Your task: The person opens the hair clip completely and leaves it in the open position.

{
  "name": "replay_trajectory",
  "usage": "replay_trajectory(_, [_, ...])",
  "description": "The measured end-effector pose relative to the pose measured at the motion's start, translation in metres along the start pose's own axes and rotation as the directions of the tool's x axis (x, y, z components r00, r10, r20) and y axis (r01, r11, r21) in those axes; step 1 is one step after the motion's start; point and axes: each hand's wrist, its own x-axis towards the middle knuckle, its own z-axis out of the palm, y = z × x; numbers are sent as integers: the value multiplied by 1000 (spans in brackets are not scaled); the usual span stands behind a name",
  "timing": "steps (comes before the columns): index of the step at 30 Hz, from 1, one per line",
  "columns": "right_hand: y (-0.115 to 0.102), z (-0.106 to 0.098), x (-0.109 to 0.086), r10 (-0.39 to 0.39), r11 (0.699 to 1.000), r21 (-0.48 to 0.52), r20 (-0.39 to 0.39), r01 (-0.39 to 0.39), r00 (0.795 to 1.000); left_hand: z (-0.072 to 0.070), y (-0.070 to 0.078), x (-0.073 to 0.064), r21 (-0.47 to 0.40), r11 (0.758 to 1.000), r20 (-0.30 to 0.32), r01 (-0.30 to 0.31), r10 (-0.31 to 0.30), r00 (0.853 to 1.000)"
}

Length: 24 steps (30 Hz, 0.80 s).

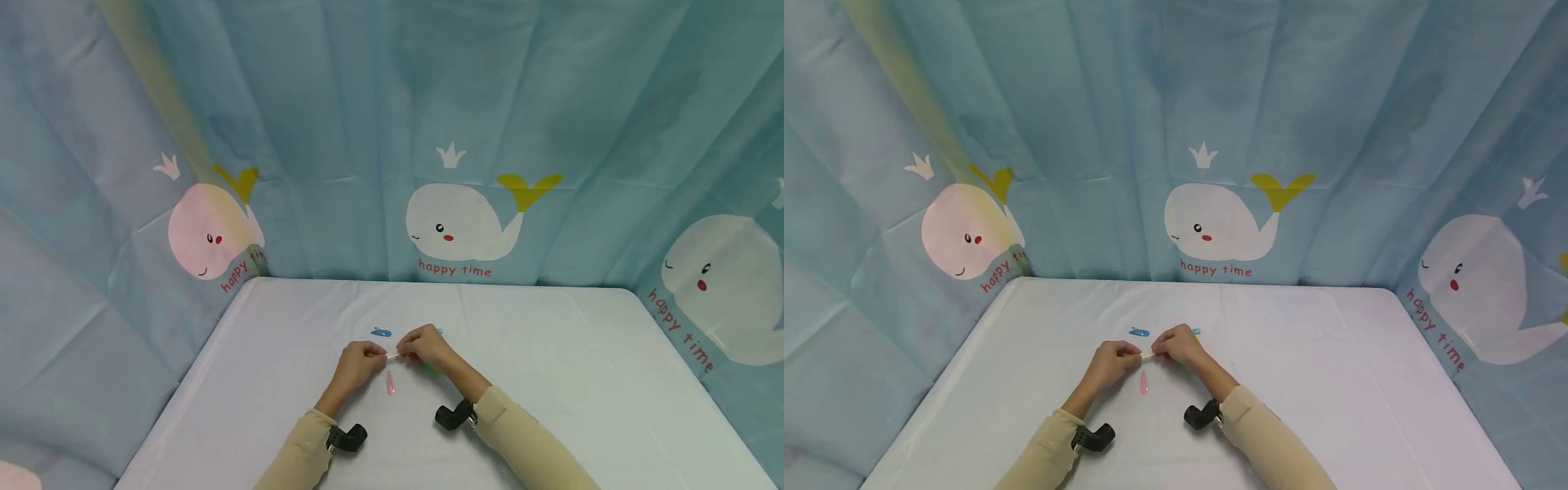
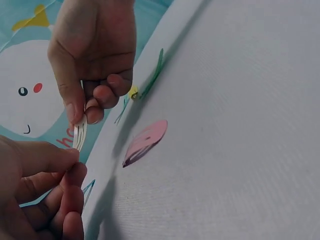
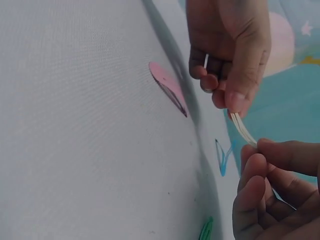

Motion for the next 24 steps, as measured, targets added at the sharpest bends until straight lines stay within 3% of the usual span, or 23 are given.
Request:
replay_trajectory(4, [0,-1,-2,12,999,41,9,-12,1000,-2,1,1,-83,997,10,3,-2,1000])
replay_trajectory(15, [1,-7,-10,25,989,143,33,-29,999,-4,6,2,-231,968,86,98,-80,993])
replay_trajectory(24, [-2,-13,-24,8,965,260,83,-30,997,-6,11,0,-415,897,147,150,-96,984])
